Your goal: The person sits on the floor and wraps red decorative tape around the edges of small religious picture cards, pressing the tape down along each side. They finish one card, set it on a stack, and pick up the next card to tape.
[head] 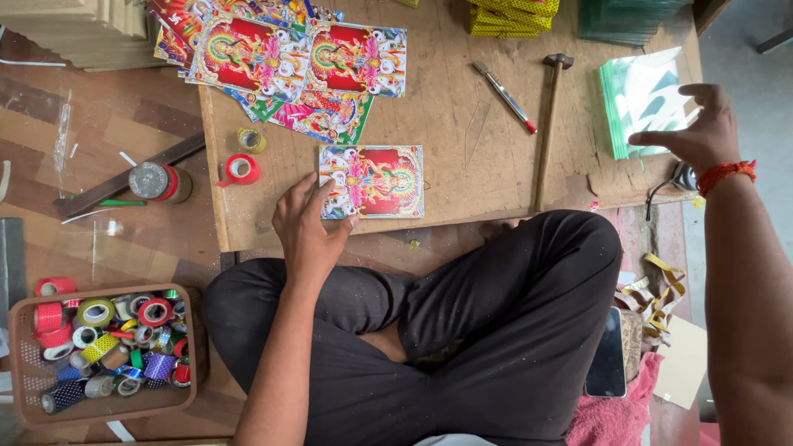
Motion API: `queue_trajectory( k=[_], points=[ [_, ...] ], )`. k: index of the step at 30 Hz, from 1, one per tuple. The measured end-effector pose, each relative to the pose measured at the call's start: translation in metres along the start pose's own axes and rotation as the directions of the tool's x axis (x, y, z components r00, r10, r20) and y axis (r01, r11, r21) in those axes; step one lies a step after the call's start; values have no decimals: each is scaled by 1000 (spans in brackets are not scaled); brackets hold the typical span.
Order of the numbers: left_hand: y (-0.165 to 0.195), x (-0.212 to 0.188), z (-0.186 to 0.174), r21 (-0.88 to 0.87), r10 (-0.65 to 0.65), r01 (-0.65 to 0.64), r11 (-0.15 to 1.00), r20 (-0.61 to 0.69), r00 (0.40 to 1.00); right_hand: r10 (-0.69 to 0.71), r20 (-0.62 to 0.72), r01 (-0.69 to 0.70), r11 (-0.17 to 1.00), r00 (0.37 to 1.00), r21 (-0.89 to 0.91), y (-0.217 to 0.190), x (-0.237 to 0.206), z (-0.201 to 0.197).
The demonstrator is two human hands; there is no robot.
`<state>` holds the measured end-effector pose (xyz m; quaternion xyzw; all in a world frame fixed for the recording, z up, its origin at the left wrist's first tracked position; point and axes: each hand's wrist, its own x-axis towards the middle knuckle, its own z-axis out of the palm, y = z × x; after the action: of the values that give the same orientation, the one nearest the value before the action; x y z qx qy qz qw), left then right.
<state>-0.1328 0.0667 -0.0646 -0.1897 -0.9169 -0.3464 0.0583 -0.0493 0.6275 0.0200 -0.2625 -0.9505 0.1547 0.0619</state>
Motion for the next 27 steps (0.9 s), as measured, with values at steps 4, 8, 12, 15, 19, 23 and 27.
queue_trajectory(
  k=[4,8,12,15,19,23,27],
  points=[
    [-2,0,0,-12,3,-3,1000,-5,1000,-9,-42,10,999,999,41,2,-8,2],
    [-2,-1,0,-23,15,-15,1000,-8,1000,15,-79,-9,997,997,79,3,-13,8],
    [-2,-1,0,-10,11,-11,1000,-7,1000,-2,-96,14,992,995,124,3,-15,9],
    [-2,-2,0,-21,11,-11,1000,-4,1000,-22,-94,31,995,995,95,2,-17,9],
    [-2,-2,1,-18,6,-6,1000,-3,1000,-50,-119,54,998,992,32,-3,-18,9],
    [-1,-2,1,-20,-6,6,1000,4,1000,-24,-101,33,995,995,90,-3,-13,10],
    [-1,-2,0,-25,-14,14,1000,7,1000,29,-133,-6,986,991,166,-1,-4,8]
  ],
)
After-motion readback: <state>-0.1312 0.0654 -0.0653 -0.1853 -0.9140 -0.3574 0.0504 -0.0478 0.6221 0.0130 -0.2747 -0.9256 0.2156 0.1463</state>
